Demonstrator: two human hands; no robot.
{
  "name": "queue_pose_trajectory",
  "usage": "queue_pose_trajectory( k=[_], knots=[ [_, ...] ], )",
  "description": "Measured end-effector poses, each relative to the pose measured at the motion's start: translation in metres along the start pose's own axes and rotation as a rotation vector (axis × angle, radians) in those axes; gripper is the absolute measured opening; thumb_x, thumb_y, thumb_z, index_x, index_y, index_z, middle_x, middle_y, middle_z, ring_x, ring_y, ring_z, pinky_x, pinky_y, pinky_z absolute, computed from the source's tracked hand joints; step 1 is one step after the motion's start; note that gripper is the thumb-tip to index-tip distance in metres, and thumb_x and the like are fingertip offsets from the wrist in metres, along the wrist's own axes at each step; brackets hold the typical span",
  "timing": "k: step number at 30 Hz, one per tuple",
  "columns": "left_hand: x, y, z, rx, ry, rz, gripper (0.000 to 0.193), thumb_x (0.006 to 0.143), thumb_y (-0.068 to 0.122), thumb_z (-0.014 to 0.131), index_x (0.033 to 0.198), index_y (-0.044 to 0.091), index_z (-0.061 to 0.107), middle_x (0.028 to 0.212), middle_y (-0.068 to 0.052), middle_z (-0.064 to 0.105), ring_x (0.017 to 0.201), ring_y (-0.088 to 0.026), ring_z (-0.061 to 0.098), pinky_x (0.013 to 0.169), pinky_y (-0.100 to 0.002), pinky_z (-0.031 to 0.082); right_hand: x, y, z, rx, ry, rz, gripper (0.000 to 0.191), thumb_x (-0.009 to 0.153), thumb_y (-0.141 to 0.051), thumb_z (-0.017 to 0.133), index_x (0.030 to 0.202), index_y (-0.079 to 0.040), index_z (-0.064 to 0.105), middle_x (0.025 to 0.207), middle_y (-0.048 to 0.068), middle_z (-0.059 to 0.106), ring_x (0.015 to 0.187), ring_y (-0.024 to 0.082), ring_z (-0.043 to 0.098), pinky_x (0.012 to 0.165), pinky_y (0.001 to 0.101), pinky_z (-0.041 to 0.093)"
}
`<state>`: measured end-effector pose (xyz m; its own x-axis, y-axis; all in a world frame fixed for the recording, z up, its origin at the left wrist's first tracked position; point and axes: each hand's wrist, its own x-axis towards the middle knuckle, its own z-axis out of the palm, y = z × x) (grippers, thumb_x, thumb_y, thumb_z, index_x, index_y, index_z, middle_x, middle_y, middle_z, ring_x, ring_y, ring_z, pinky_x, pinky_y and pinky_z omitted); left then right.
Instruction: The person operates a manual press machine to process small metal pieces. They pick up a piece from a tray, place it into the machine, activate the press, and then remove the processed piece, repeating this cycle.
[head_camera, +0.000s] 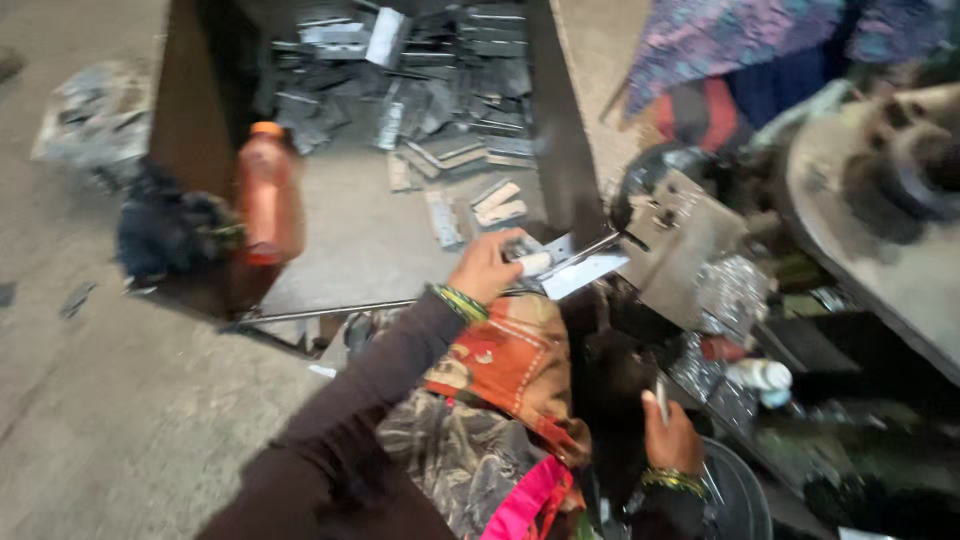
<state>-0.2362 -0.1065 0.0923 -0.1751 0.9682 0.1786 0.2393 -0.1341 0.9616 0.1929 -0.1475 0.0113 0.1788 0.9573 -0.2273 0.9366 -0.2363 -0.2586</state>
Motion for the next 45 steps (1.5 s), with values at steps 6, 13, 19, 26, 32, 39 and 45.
queue_pose_trajectory(
  k=[6, 13, 19, 26, 32, 39, 45],
  knots=[
    [0.002, -0.02, 0.149, -0.025, 0.048, -0.415, 0.032, 0.083, 0.037, 0.08, 0.099, 0.01, 0.08, 0.08, -0.008, 0.076, 0.071, -0.017, 0.07, 0.069, -0.034, 0.054, -0.018, -0.02, -0.021, 0.063, 0.018, 0.011, 0.064, 0.096, -0.068, 0.048, 0.115, -0.011, 0.07, 0.108, 0.028, 0.072, 0.104, 0.052, 0.065, 0.087, 0.0585, 0.051],
    [0.005, -0.002, 0.186, -0.193, 0.115, -0.301, 0.035, 0.083, 0.041, 0.077, 0.1, 0.01, 0.079, 0.083, -0.01, 0.078, 0.073, -0.018, 0.072, 0.069, -0.035, 0.055, -0.017, -0.026, -0.026, 0.053, -0.005, 0.049, 0.067, 0.095, -0.069, 0.048, 0.122, -0.012, 0.069, 0.112, 0.028, 0.071, 0.107, 0.052, 0.065, 0.089, 0.058, 0.051],
    [0.009, 0.019, 0.193, -0.094, 0.201, -0.317, 0.038, 0.085, 0.044, 0.079, 0.093, 0.008, 0.08, 0.081, -0.01, 0.077, 0.074, -0.019, 0.073, 0.071, -0.035, 0.055, -0.011, -0.016, -0.016, 0.073, 0.035, 0.017, 0.071, 0.092, -0.07, 0.049, 0.126, -0.011, 0.068, 0.116, 0.029, 0.069, 0.11, 0.051, 0.065, 0.092, 0.0566, 0.05],
    [0.002, 0.015, 0.175, -0.018, 0.26, -0.44, 0.028, 0.084, 0.034, 0.077, 0.093, 0.007, 0.077, 0.08, -0.011, 0.076, 0.07, -0.021, 0.072, 0.067, -0.037, 0.053, -0.009, -0.021, -0.018, 0.122, -0.048, 0.087, 0.067, 0.092, -0.07, 0.049, 0.122, -0.013, 0.069, 0.115, 0.027, 0.071, 0.109, 0.05, 0.066, 0.091, 0.0562, 0.051],
    [-0.01, 0.043, 0.16, -0.185, 0.223, -0.192, 0.025, 0.085, 0.029, 0.07, 0.099, 0.01, 0.077, 0.077, -0.011, 0.074, 0.07, -0.019, 0.066, 0.066, -0.034, 0.052, -0.011, -0.019, -0.02, 0.1, -0.009, 0.063, 0.065, 0.093, -0.069, 0.05, 0.116, -0.012, 0.071, 0.107, 0.028, 0.072, 0.103, 0.052, 0.066, 0.085, 0.0577, 0.051],
    [0.01, -0.001, 0.173, -0.167, 0.282, -0.431, 0.035, 0.083, 0.04, 0.081, 0.09, 0.006, 0.079, 0.073, -0.005, 0.075, 0.065, -0.013, 0.065, 0.063, -0.033, 0.051, -0.015, -0.023, -0.024, 0.111, -0.005, 0.033, 0.064, 0.092, -0.067, 0.052, 0.113, -0.009, 0.07, 0.107, 0.027, 0.071, 0.103, 0.052, 0.065, 0.084, 0.0572, 0.05],
    [0.012, -0.034, 0.213, -0.462, 0.13, -0.434, 0.041, 0.081, 0.039, 0.082, 0.097, 0.001, 0.081, 0.079, -0.008, 0.072, 0.065, -0.017, 0.063, 0.056, -0.033, 0.052, -0.015, -0.027, -0.027, 0.146, -0.015, 0.037, 0.06, 0.092, -0.065, 0.054, 0.114, -0.012, 0.073, 0.107, 0.027, 0.071, 0.103, 0.052, 0.065, 0.086, 0.0568, 0.05]
  ],
)
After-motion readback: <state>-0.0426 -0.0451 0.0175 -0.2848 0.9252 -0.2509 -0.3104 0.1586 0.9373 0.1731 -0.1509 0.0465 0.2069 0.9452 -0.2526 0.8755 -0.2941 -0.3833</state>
